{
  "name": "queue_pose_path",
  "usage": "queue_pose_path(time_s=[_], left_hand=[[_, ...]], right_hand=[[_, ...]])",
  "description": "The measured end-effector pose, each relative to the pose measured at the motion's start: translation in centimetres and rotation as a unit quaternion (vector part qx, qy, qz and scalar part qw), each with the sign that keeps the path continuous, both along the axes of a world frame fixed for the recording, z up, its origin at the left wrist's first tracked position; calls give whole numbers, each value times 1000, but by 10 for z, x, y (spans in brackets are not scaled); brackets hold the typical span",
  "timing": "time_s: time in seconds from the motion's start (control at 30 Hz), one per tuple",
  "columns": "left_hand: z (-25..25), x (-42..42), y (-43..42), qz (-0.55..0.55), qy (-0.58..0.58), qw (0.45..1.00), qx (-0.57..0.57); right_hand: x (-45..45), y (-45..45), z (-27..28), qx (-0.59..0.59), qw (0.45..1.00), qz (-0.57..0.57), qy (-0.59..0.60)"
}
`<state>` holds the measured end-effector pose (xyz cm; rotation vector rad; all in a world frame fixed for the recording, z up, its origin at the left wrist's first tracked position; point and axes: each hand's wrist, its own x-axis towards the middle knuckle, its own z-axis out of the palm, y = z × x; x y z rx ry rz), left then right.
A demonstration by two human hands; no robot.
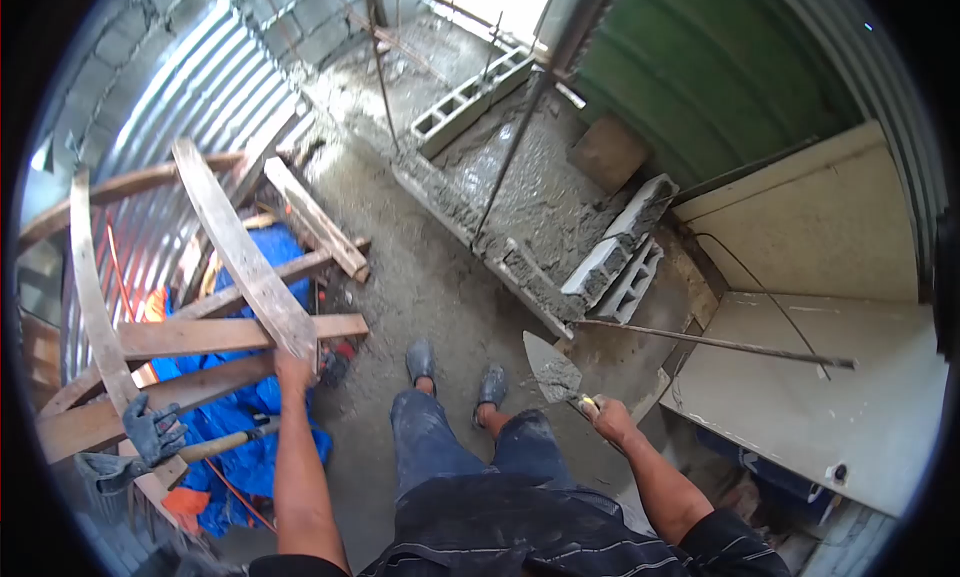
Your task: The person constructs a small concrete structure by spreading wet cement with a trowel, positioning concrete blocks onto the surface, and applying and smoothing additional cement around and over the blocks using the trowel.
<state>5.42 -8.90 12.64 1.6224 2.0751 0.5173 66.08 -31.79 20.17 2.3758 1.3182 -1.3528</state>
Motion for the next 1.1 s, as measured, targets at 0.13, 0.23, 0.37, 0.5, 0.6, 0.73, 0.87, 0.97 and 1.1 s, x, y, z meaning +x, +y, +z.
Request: queue_pose_path(time_s=[0.13,0.23,0.37,0.5,0.6,0.73,0.87,0.97,1.1], left_hand=[[17,44,-65,-8,-52,969,-240],[39,80,-108,-69,9,952,-299],[20,85,-154,-125,30,922,-365],[28,91,-150,-170,48,888,-425],[32,89,-126,-161,48,889,-426],[26,89,-64,-150,32,913,-378],[10,87,-9,-185,52,913,-359],[29,95,32,-164,15,898,-408],[40,125,82,-198,-33,923,-329]], right_hand=[[16,-9,40,39,998,-40,34],[32,-11,52,85,993,-67,46],[44,-19,44,160,978,-110,75],[33,-20,66,167,967,-161,102],[19,-19,74,137,943,-243,179],[1,0,90,110,942,-266,173],[-7,23,89,125,944,-264,152],[-15,45,93,128,946,-268,130],[-22,86,113,119,938,-309,108]])
